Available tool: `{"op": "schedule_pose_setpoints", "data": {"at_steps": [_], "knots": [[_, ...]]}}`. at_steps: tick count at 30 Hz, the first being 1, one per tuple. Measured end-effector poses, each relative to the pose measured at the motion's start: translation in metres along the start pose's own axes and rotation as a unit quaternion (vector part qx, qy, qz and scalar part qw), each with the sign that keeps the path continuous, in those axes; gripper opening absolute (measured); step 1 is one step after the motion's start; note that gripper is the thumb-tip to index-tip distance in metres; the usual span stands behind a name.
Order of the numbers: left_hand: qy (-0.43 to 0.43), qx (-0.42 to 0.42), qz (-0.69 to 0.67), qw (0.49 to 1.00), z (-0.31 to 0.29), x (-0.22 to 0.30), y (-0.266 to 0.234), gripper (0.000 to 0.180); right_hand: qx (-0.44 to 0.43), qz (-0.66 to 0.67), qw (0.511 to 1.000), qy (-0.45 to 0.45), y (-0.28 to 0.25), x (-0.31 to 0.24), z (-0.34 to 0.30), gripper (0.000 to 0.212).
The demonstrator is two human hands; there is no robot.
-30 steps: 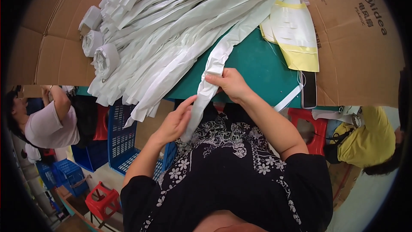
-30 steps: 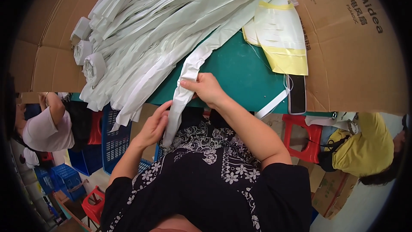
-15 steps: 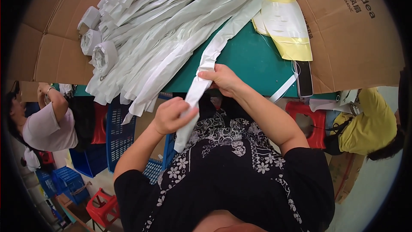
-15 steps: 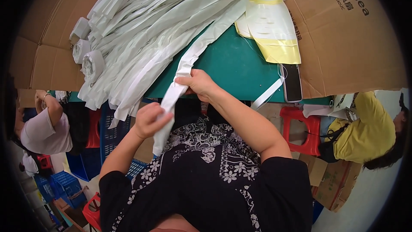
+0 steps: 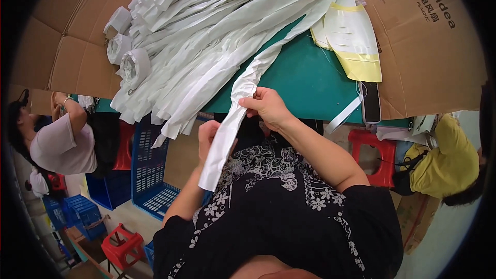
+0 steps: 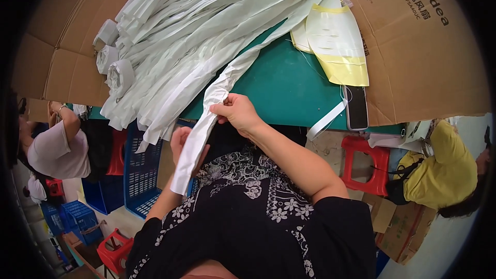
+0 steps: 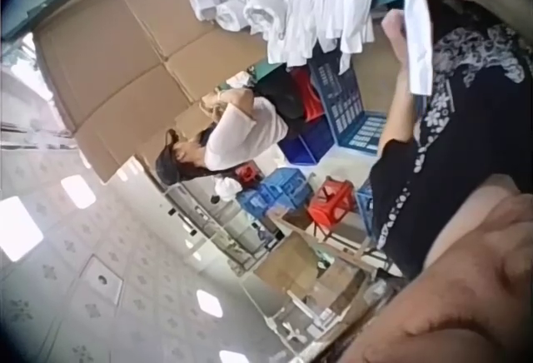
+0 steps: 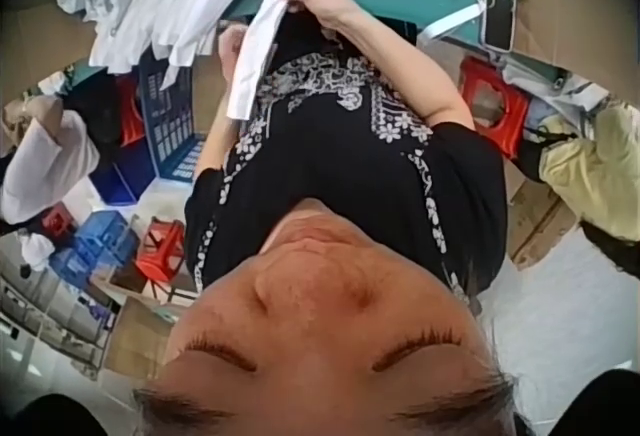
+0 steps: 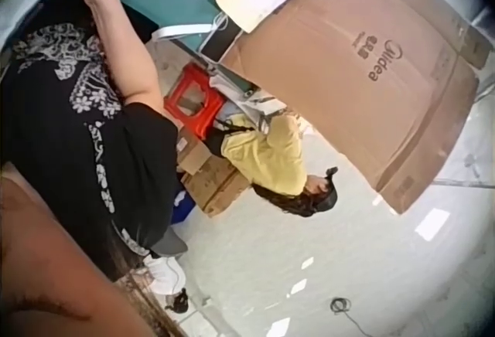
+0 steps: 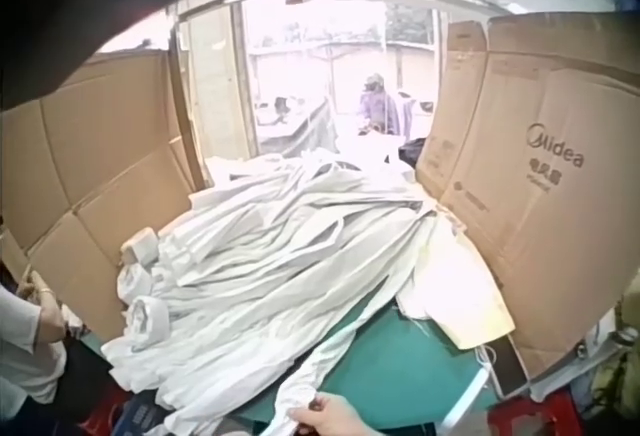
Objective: Folding and rolling white fabric straps into neat bundles.
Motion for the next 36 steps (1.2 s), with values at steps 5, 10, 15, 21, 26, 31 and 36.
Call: {"op": "schedule_pose_setpoints", "data": {"at_steps": [5,10,15,21,26,31,36], "knots": [[0.145,-0.253,0.136,0.947,0.037,0.038,-0.006,0.04,-0.022,0.054,0.996,0.07,0.0,0.003,-0.004,0.018],[0.23,-0.319,0.148,0.908,0.037,0.034,0.007,0.042,-0.017,0.12,0.991,0.057,0.004,0.011,-0.005,0.017],[0.258,-0.297,0.168,0.904,0.033,0.033,0.009,0.041,-0.02,0.099,0.995,0.025,0.002,0.007,-0.007,0.021],[0.265,-0.28,0.182,0.905,0.033,0.029,0.007,0.043,-0.083,0.051,0.994,-0.044,0.017,0.007,-0.015,0.026],[0.255,-0.274,0.175,0.911,0.033,0.027,0.009,0.043,-0.073,0.0,0.997,-0.011,0.014,0.016,-0.01,0.023],[0.244,-0.27,0.169,0.916,0.03,0.024,0.009,0.043,-0.103,0.043,0.993,-0.035,0.01,0.022,-0.005,0.017],[0.242,-0.271,0.162,0.918,0.029,0.022,0.014,0.04,-0.072,-0.035,0.991,-0.104,0.007,0.015,-0.009,0.018]]}}
Point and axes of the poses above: each hand's wrist, its own z-axis towards the middle knuckle, its own y-axis out of the palm, x = y × z, the point moved 4 cm from there along z, towards the middle knuckle, and after that the axes turned 12 degrees about -z, right-handed, at the moved point
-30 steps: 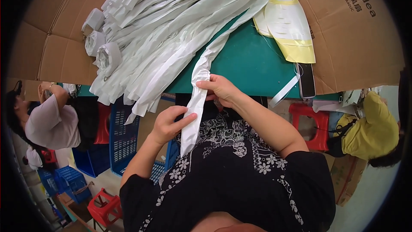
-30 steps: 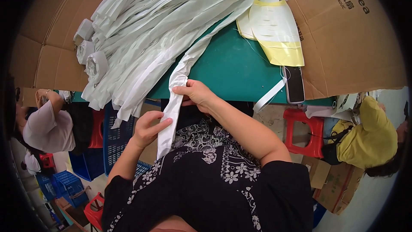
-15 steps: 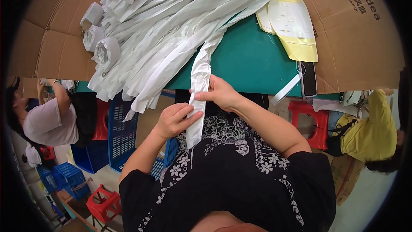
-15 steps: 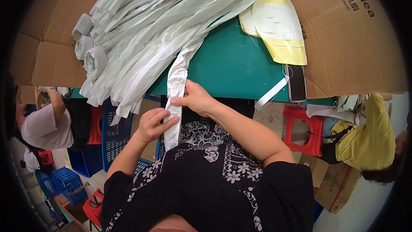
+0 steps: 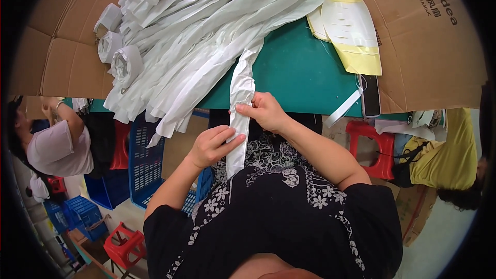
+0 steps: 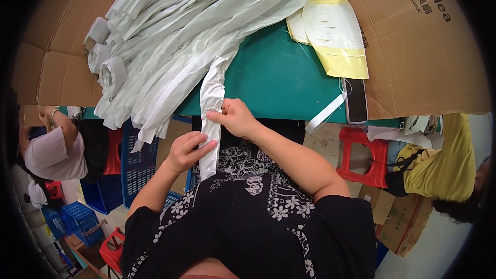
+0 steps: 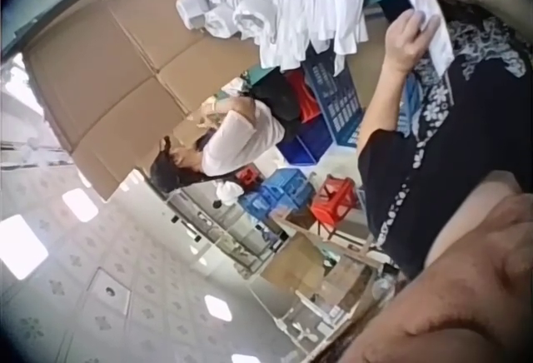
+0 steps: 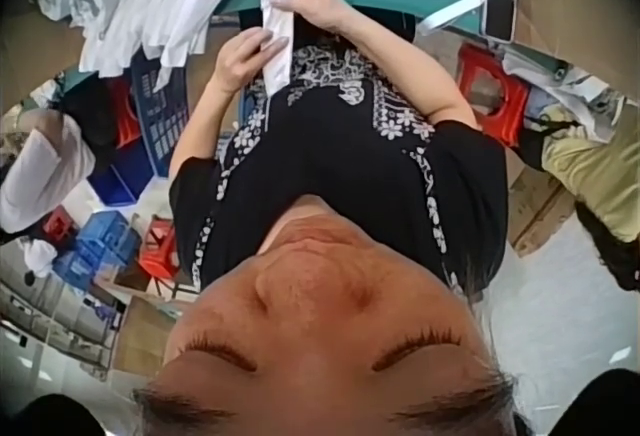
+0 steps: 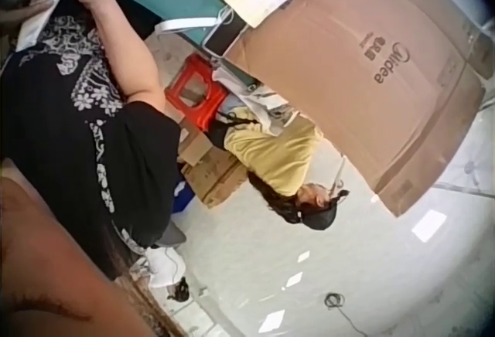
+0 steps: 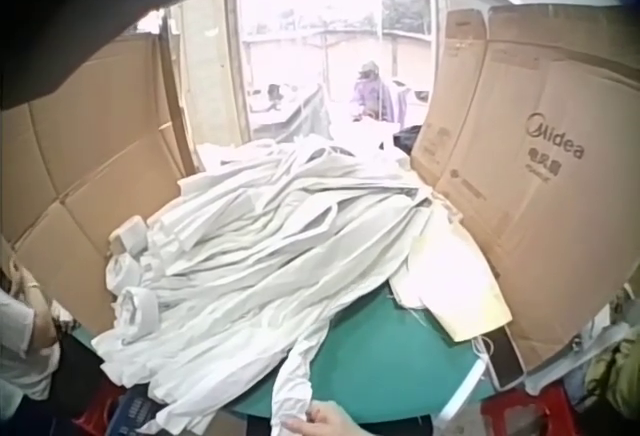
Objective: Folding and rolling white fabric straps into neat bundles.
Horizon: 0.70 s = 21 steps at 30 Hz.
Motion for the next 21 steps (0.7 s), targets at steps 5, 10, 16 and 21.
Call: {"op": "schedule_pose_setpoints", "data": {"at_steps": [5,10,16,21], "knots": [[-0.004,-0.011,-0.009,1.0,-0.002,-0.001,0.001,0.04,0.04,0.129,0.989,0.062,-0.01,-0.019,0.0,0.018],[-0.007,-0.023,-0.023,0.999,-0.002,-0.003,0.002,0.04,0.106,0.201,0.973,0.044,-0.022,0.002,0.017,0.016],[-0.03,-0.02,-0.029,0.999,-0.003,-0.007,0.003,0.041,0.126,0.19,0.973,0.046,-0.025,0.008,0.022,0.015],[-0.089,-0.017,-0.09,0.992,0.005,-0.018,-0.005,0.037,0.11,0.165,0.979,0.048,-0.023,-0.003,0.024,0.018]]}}
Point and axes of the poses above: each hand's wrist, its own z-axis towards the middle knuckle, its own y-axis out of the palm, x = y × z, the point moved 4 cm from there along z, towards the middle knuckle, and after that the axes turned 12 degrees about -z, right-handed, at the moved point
